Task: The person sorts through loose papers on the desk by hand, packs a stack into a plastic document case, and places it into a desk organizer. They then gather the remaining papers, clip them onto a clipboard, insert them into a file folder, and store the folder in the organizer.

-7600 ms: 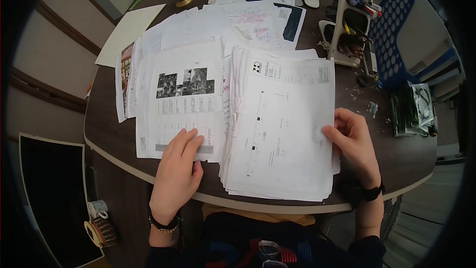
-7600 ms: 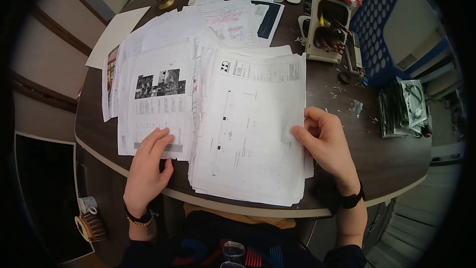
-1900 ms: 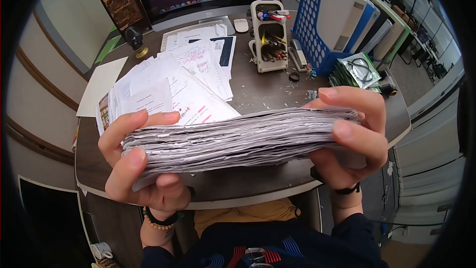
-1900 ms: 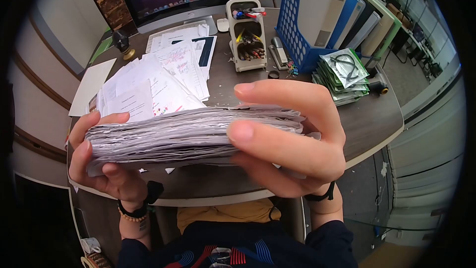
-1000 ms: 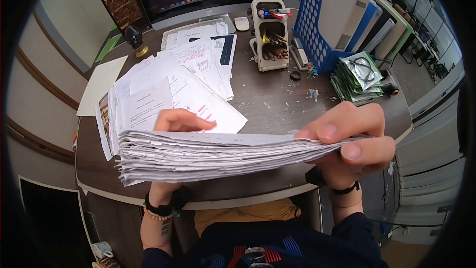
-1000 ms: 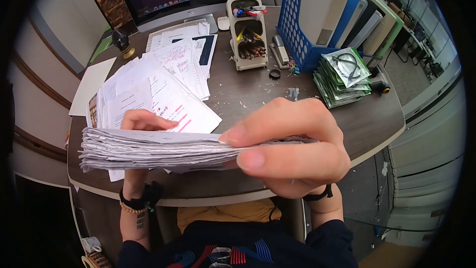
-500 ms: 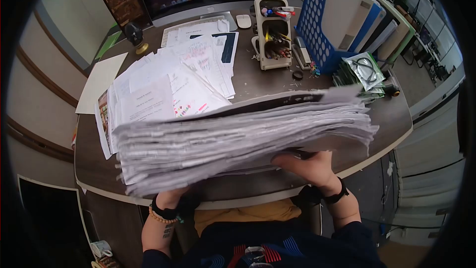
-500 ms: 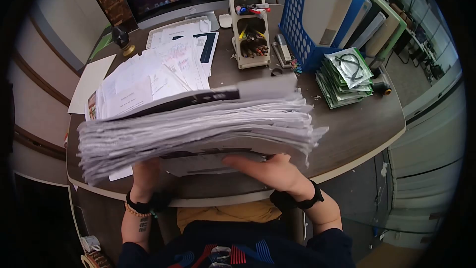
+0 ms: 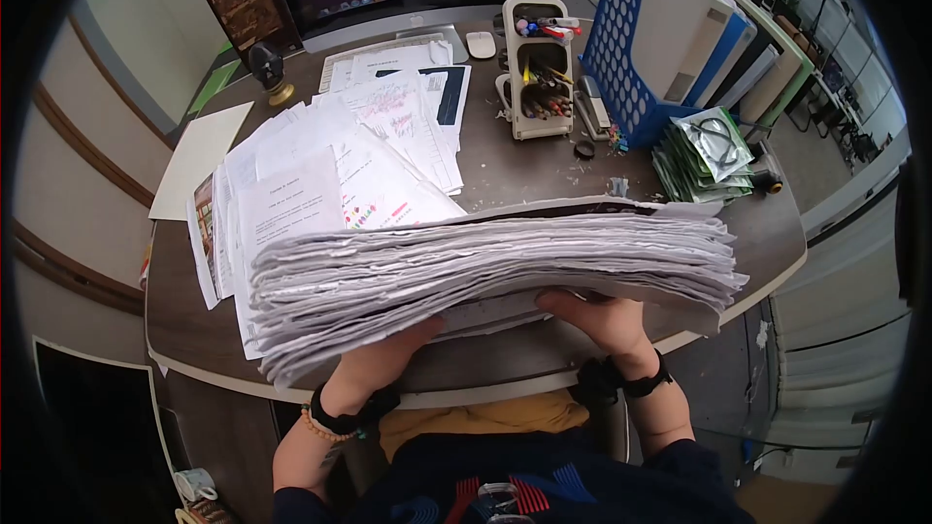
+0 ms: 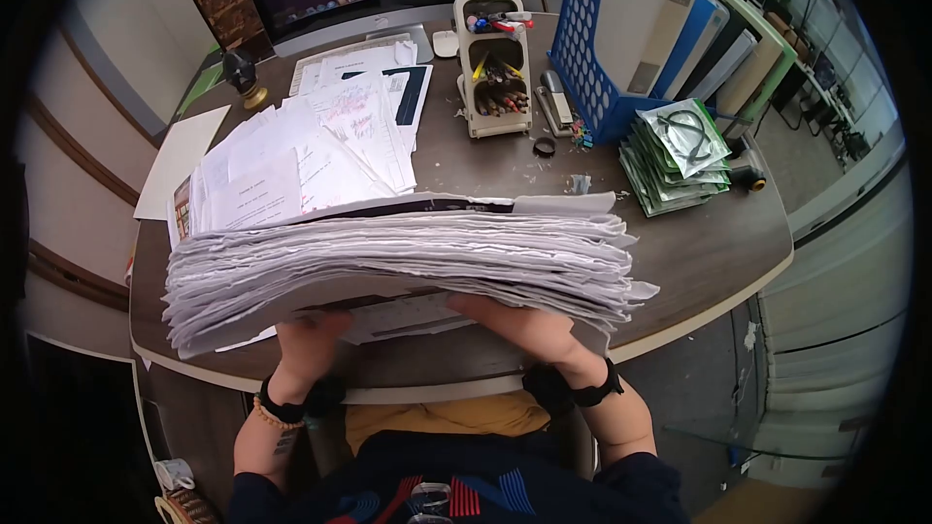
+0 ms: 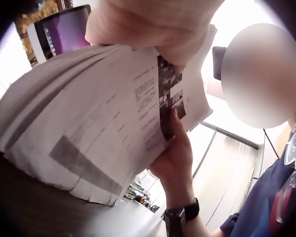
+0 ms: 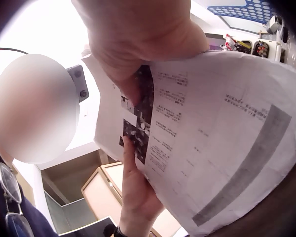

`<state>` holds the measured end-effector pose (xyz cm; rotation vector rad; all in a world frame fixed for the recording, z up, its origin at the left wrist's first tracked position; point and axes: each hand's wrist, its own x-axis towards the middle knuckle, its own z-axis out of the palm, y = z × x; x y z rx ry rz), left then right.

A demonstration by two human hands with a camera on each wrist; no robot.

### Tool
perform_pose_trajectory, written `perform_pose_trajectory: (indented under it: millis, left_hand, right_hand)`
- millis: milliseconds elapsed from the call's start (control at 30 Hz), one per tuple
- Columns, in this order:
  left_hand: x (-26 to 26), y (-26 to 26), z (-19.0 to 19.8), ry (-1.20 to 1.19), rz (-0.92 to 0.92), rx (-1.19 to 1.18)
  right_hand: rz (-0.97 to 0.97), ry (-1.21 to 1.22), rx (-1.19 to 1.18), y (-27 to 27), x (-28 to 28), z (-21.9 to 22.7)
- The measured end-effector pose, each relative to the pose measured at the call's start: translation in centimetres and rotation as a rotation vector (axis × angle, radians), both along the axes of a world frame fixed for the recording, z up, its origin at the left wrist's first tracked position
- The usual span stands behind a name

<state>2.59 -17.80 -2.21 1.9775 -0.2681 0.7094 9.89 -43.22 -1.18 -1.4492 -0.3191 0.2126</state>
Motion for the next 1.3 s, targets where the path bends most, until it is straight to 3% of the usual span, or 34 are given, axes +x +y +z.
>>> perform_pose_trajectory:
  millis: [67, 100, 133, 200, 233, 300, 333, 367, 400, 433, 467, 600, 633, 867, 933, 1000, 1067, 1100, 1167, 1267, 1300]
  left_hand:
    - [-0.3, 0.9, 0.7, 0.030, 0.040, 0.284]
    - [-0.5, 1.8, 0.0, -0.110, 0.102, 0.467]
    - [0.0, 1.8, -0.3, -0.001, -0.089, -0.099]
    - [-0.3, 0.8, 1.5, 0.142, -0.117, -0.513]
    - [0.5, 0.8, 7.1, 0.281, -0.371, -0.736]
    - [0.9, -0.4, 5.6, -0.265, 0.146, 0.271]
    - [1.0, 0.0, 5.8, -0.340, 0.082, 0.119]
    - [1.1, 0.4, 6.1, -0.408, 0.018, -0.034]
    - [1.5, 0.1, 6.6, -0.406, 0.021, -0.034]
    - [1.9, -0.5, 7.3, -0.534, 0.086, 0.038]
    - [2.0, -0.8, 7.9, -0.662, 0.152, 0.110]
    - [0.8, 0.0, 9.1, -0.524, 0.150, 0.366]
    - [1.1, -0.4, 9.1, -0.555, 0.140, 0.271]
    - [0.2, -0.7, 9.2, -0.502, 0.105, 0.239]
    - [0.6, -1.7, 9.3, -0.514, 0.079, 0.005]
    - [0.6, -1.2, 9.0, -0.460, 0.062, -0.020]
    - [0.5, 0.2, 7.2, -0.153, -0.080, 0.005]
    - [0.6, -0.6, 6.0, -0.078, -0.119, -0.251]
    - [0.7, -0.6, 5.8, -0.101, 0.066, 0.190]
    - [0.7, -0.6, 2.9, -0.094, 0.100, 0.063]
    - [0.0, -0.3, 1.9, -0.088, 0.109, 0.178]
  right_hand:
    - [-0.081, -0.239, -0.380, -1.1, 0.5, -1.1]
    - [-0.001, -0.345, -0.286, -0.9, 0.4, -1.3]
    - [0.002, -0.340, -0.287, -1.0, 0.5, -1.9]
    - [-0.205, -1.100, -0.709, -1.2, 1.0, -2.8]
    - [-0.205, -1.103, -0.709, -1.1, 1.0, -2.7]
    - [-0.067, -0.438, -0.200, -0.6, 0.9, -2.3]
    - [0.004, -0.100, 0.051, -0.5, 0.9, -2.2]
    - [-0.040, -0.533, -0.226, -1.0, 0.9, -2.6]
    - [-0.059, -0.842, -0.685, -3.7, 0.8, -6.9]
    - [-0.132, -0.362, -0.129, -4.0, 0.2, -10.4]
    - [-0.191, 0.131, 0.417, -3.5, -0.1, -11.0]
    - [-0.173, 0.103, 0.315, -2.6, 0.8, -10.0]
    - [-0.168, 0.095, 0.280, -2.5, 0.9, -9.5]
    - [-0.133, 0.037, 0.036, 0.4, 3.1, -5.3]
    - [-0.120, 0.021, -0.033, 1.1, 3.4, -4.3]
    - [-0.111, 0.007, -0.102, 2.1, 4.2, -3.0]
    - [-0.102, -0.007, -0.170, 2.1, 4.0, -2.2]
    - [-0.096, -0.016, -0.203, 1.8, 3.7, -1.9]
    - [-0.084, -0.033, -0.271, 0.9, 2.6, -1.6]
    - [-0.060, -0.050, -0.379, -0.7, 0.7, -1.2]
    - [-0.050, -0.056, -0.417, -1.0, 0.2, -0.9]
